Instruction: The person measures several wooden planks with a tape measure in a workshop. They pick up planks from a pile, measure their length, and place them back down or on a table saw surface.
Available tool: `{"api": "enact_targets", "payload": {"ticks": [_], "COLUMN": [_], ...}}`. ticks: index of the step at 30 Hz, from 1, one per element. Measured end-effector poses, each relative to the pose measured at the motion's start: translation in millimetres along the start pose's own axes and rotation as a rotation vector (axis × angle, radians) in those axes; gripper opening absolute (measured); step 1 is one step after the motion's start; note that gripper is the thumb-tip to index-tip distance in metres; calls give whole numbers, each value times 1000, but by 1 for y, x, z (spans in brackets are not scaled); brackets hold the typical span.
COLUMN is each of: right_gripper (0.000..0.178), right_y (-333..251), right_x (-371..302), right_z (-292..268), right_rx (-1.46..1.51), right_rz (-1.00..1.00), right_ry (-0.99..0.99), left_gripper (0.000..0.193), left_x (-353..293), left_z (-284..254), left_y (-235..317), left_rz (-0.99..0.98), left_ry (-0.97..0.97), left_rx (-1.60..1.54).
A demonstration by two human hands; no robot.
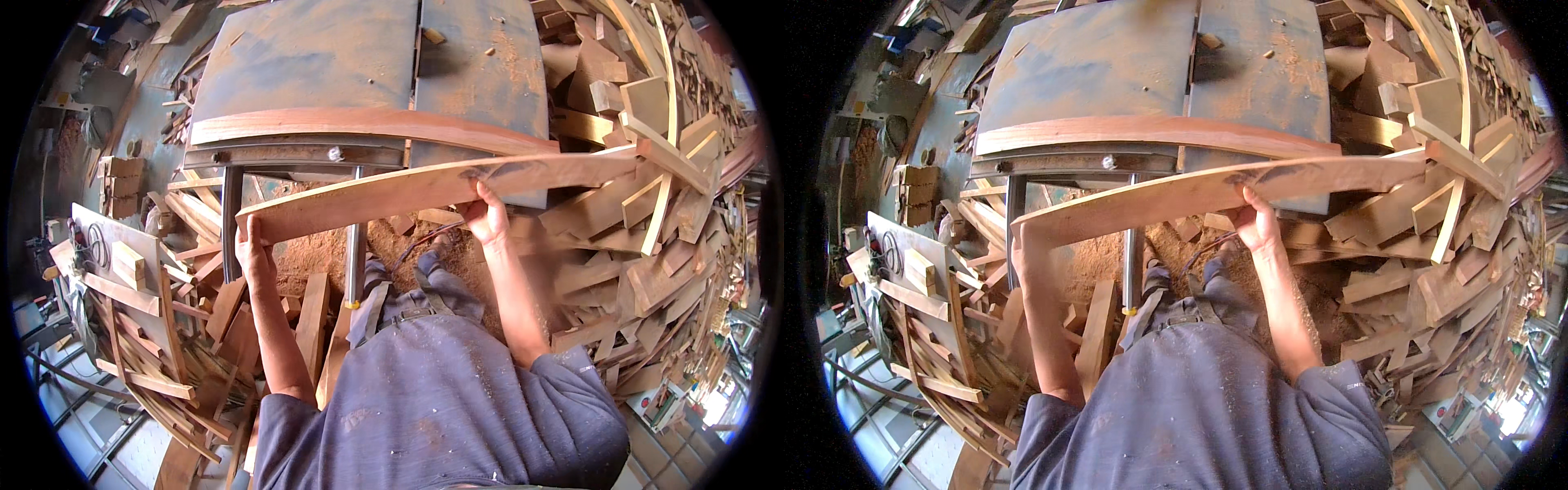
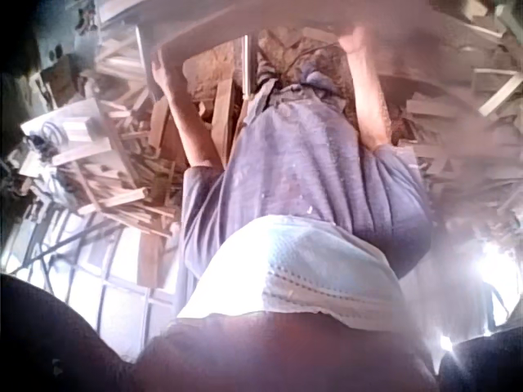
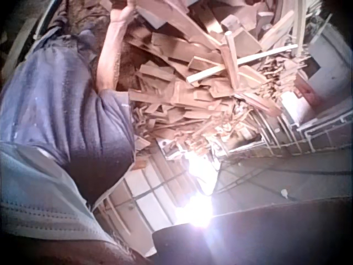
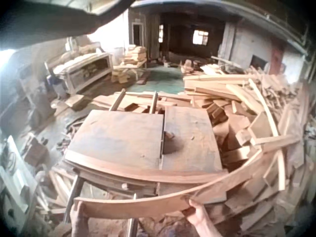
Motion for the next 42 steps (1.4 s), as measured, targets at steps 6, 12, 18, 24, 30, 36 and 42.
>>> {"api": "enact_targets", "payload": {"ticks": [6, 12, 18, 24, 30, 36, 42], "right_gripper": [35, 41, 55, 16, 15, 40, 41], "right_y": [49, 60, 54, 114, 163, 213, 260], "right_x": [4, 21, -7, -113, -250, -241, -225], "right_z": [5, -38, -3, -21, -52, -46, -62], "right_rx": [11, -67, -731, -1206, -1719, -1341, -1456], "right_rz": [38, 79, 322, 397, 135, 255, 375], "right_ry": [121, 257, 391, 268, 46, -34, -36], "left_gripper": [31, 28, 29, 48, 57, 76, 16], "left_x": [75, 83, 103, 109, 83, 41, 9], "left_z": [-33, -13, -61, -61, -74, -99, -117], "left_y": [-14, -51, -118, -126, -122, -124, -89], "left_rz": [-91, -184, -286, -284, -319, -353, -225], "left_ry": [-180, -179, -73, -84, -23, 57, -55], "left_rx": [121, 120, -46, 18, -58, 94, 356]}}
Point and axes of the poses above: each hand's wrist, its own x-axis towards the middle knuckle, its own z-axis out of the palm, y = z × x, the point moved 4 cm from there along x, towards the middle knuckle, and after that the axes turned 14 degrees about -x, right-handed, at the moved point
